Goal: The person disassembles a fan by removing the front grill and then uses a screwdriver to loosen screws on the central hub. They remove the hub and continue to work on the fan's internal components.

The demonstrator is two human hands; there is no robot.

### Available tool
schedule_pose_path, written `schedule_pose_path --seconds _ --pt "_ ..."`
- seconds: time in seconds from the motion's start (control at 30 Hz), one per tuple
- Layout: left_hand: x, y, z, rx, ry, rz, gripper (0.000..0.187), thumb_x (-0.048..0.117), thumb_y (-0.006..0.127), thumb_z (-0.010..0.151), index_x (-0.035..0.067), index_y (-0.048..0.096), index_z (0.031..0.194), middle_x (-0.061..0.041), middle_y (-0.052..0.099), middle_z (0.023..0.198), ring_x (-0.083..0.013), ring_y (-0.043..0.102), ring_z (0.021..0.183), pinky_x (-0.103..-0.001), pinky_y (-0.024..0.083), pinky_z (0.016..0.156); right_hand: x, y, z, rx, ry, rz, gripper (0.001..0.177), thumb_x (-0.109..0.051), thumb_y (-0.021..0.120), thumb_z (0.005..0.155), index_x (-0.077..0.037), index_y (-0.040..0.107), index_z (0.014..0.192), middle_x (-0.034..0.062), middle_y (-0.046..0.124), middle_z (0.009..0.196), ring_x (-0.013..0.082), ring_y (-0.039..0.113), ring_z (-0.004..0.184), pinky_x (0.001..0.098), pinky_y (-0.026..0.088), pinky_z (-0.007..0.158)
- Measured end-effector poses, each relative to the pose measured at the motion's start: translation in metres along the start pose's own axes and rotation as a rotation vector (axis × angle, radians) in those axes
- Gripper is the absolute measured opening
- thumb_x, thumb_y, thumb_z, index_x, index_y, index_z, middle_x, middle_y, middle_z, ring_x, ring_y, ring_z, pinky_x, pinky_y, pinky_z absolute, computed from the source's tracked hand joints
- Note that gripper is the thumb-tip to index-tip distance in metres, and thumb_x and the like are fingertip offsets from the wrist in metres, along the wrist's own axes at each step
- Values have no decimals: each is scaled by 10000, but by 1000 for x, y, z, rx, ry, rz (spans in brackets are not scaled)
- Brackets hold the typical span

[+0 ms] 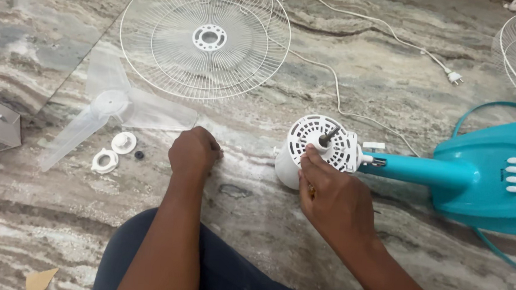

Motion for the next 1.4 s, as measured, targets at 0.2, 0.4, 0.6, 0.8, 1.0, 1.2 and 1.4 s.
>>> schedule_pose_path --seconds 0.2,0.4,0.6,0.8,1.0,1.2,1.4 --pt "-5 6 0 17 -33 -59 164 205 924 699 176 837 836 -98 781 886 -284 749 826 -410 591 754 1 -1 2 16 0 25 218 -146 738 875 -39 779 1060 140 741 1190 288 770 802 379 618 706" --pt "-8 13 4 23 -23 -77 136 186 917 698 157 833 801 -92 788 867 -275 752 820 -410 588 754 4 1 2 -6 9 8 212 -151 736 873 -47 788 1050 122 743 1202 259 774 766 366 619 685" --pt "-10 12 2 38 -45 -88 179 190 946 656 174 828 790 -84 781 860 -269 751 822 -401 586 760 3 0 4 7 -34 4 216 -166 742 881 -50 790 1056 118 747 1190 253 777 796 352 620 704" --pt "-9 11 1 2 -79 -100 198 188 945 669 170 822 822 -77 791 848 -251 758 811 -393 590 757 7 4 6 -71 45 8 232 -177 737 885 -58 789 1077 105 735 1213 229 778 717 340 620 662" --pt "-13 16 1 68 -24 -185 87 133 840 768 152 795 840 -51 801 820 -222 772 811 -378 579 776 6 1 5 -10 3 18 233 -177 745 873 -58 798 1066 108 745 1200 238 780 757 356 623 686" --pt "-12 15 1 172 79 -127 112 108 826 750 170 793 838 -57 773 828 -260 735 841 -401 558 749 8 3 4 -24 9 19 223 -167 740 879 -51 794 1062 116 745 1205 251 777 786 355 621 697" --pt "-9 14 1 131 57 -156 147 98 790 758 159 762 889 -29 772 794 -232 734 819 -397 546 720 7 1 5 -12 -5 22 233 -162 747 867 -45 791 1063 127 743 1192 261 776 829 360 622 709"
Point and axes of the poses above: each hand's wrist, its own z-axis towards the middle knuckle, its own y-axis out of the palm, x = y × z, the point moved 7 cm from there along z, towards the middle knuckle
